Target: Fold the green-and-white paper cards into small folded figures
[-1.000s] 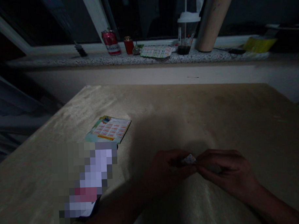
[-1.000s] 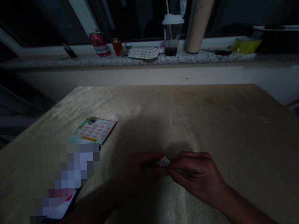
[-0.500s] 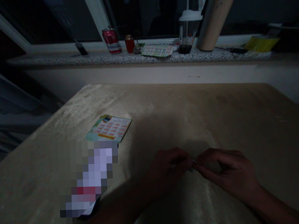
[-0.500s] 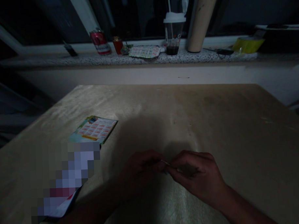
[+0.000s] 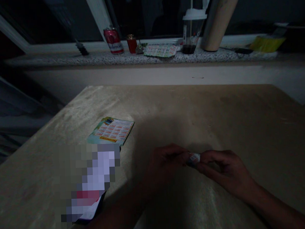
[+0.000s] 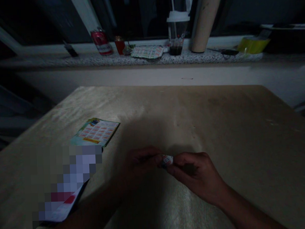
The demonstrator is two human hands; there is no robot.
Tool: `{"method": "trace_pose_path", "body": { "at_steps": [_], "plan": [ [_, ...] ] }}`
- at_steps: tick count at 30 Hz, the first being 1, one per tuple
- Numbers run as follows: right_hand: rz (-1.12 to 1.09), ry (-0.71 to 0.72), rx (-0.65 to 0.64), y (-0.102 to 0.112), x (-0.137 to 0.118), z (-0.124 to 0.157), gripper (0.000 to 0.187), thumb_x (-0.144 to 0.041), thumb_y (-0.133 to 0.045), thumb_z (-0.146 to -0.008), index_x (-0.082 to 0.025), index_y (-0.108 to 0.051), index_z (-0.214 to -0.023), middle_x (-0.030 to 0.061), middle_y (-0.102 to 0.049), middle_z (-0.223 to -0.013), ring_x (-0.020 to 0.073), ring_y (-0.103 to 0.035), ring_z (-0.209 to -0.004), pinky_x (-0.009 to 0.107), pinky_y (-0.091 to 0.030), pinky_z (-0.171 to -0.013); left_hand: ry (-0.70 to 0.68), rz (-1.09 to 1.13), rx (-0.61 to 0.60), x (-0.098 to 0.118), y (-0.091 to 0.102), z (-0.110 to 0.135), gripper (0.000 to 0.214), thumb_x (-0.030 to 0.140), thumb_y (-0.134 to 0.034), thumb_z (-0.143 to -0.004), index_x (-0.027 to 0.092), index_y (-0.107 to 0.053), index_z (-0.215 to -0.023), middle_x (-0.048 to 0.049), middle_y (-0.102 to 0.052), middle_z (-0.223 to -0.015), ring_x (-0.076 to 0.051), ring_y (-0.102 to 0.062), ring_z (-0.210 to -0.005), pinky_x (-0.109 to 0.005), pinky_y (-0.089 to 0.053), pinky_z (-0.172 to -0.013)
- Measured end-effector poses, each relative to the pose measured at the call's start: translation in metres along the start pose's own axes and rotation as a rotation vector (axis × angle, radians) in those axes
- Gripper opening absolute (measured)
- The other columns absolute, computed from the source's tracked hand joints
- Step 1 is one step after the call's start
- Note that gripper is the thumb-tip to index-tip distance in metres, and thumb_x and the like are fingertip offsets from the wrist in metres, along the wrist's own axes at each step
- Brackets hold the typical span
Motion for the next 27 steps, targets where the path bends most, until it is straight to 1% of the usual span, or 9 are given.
{"method": "trace_pose_path", "body": {
  "at_steps": [1,3,8,11,14,16,19,22,27],
  "plan": [
    [-0.020,-0.023,-0.056,-0.005,0.002,0.000,0.031,-0.035,-0.064,-0.095,-0.019,-0.067,-0.069,-0.0024,-0.064,-0.056,0.0101,-0.058,-0.048,0.021,-0.043,-0.045,0.016,0.029,0.003,-0.001,-0.001,0.000,0.015,0.029,-0.074,-0.086,0.016,-0.079,-0.082,-0.0028,-0.071,-0.075,-0.017,-0.064,-0.075,-0.027,-0.048,-0.071],
    [-0.060,-0.061,-0.125,-0.012,0.004,0.000,0.040,-0.036,-0.057,-0.099,-0.018,-0.066,-0.066,-0.0020,-0.061,-0.054,0.0093,-0.054,-0.046,0.021,-0.039,-0.044,0.049,0.077,0.004,-0.004,-0.003,-0.001,0.017,0.031,-0.074,-0.086,0.016,-0.079,-0.081,-0.0028,-0.071,-0.073,-0.016,-0.064,-0.073,-0.027,-0.048,-0.071],
    [-0.163,-0.105,-0.150,-0.014,0.009,0.001,0.041,-0.036,-0.054,-0.102,-0.017,-0.065,-0.067,0.0009,-0.066,-0.060,0.0108,-0.058,-0.053,0.023,-0.044,-0.050,0.167,0.185,0.011,-0.013,-0.008,0.000,0.022,0.035,-0.078,-0.081,0.013,-0.078,-0.080,-0.0040,-0.072,-0.072,-0.014,-0.063,-0.065,-0.026,-0.049,-0.065],
    [-0.197,-0.100,-0.194,-0.014,0.011,0.003,0.042,-0.039,-0.050,-0.104,-0.017,-0.062,-0.070,0.0002,-0.062,-0.060,0.0106,-0.054,-0.053,0.024,-0.043,-0.051,0.246,0.266,-0.017,-0.018,-0.010,0.001,0.025,0.036,-0.082,-0.075,0.012,-0.075,-0.077,-0.0036,-0.071,-0.067,-0.013,-0.062,-0.058,-0.026,-0.050,-0.059],
    [-0.224,-0.113,-0.266,-0.016,0.014,0.005,0.039,-0.040,-0.048,-0.105,-0.018,-0.061,-0.075,-0.0015,-0.058,-0.061,0.0100,-0.050,-0.053,0.023,-0.040,-0.049,0.307,0.265,-0.078,-0.021,-0.011,0.001,0.027,0.037,-0.083,-0.072,0.012,-0.074,-0.077,-0.0030,-0.070,-0.063,-0.014,-0.063,-0.054,-0.026,-0.051,-0.055],
    [-0.241,-0.123,-0.295,-0.016,0.015,0.006,0.038,-0.040,-0.050,-0.104,-0.018,-0.061,-0.075,-0.0018,-0.058,-0.061,0.0098,-0.050,-0.053,0.022,-0.040,-0.048,0.318,0.232,-0.131,-0.020,-0.012,0.002,0.029,0.039,-0.083,-0.073,0.012,-0.074,-0.079,-0.0035,-0.070,-0.063,-0.014,-0.064,-0.054,-0.025,-0.051,-0.054],
    [-0.262,-0.108,-0.279,-0.012,0.015,0.005,0.039,-0.042,-0.052,-0.103,-0.018,-0.063,-0.073,-0.0015,-0.059,-0.060,0.0095,-0.050,-0.051,0.021,-0.040,-0.046,0.297,0.215,-0.195,-0.016,-0.012,0.002,0.032,0.041,-0.084,-0.073,0.011,-0.076,-0.078,-0.0038,-0.071,-0.062,-0.013,-0.064,-0.054,-0.025,-0.051,-0.055],
    [-0.287,-0.089,-0.275,-0.010,0.014,0.004,0.041,-0.043,-0.054,-0.102,-0.017,-0.064,-0.072,-0.0007,-0.061,-0.059,0.0092,-0.052,-0.049,0.020,-0.040,-0.045,0.284,0.226,-0.218,-0.011,-0.012,0.004,0.030,0.039,-0.085,-0.072,0.011,-0.077,-0.079,-0.0041,-0.072,-0.063,-0.013,-0.065,-0.054,-0.023,-0.051,-0.055],
    [-0.289,-0.069,-0.305,-0.009,0.012,0.003,0.042,-0.041,-0.054,-0.102,-0.017,-0.064,-0.069,0.0001,-0.062,-0.057,0.0090,-0.054,-0.047,0.020,-0.043,-0.044,0.333,0.319,-0.250,-0.014,-0.015,0.006,0.021,0.031,-0.083,-0.073,0.011,-0.077,-0.078,-0.0049,-0.073,-0.064,-0.013,-0.067,-0.054,-0.023,-0.051,-0.053]
  ]
}}
Point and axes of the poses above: each hand's wrist, its own z-axis away from the middle knuckle, its own y-axis out of the back of the hand, x = y × z, the point moved 6 cm from there along -z, towards the middle knuckle
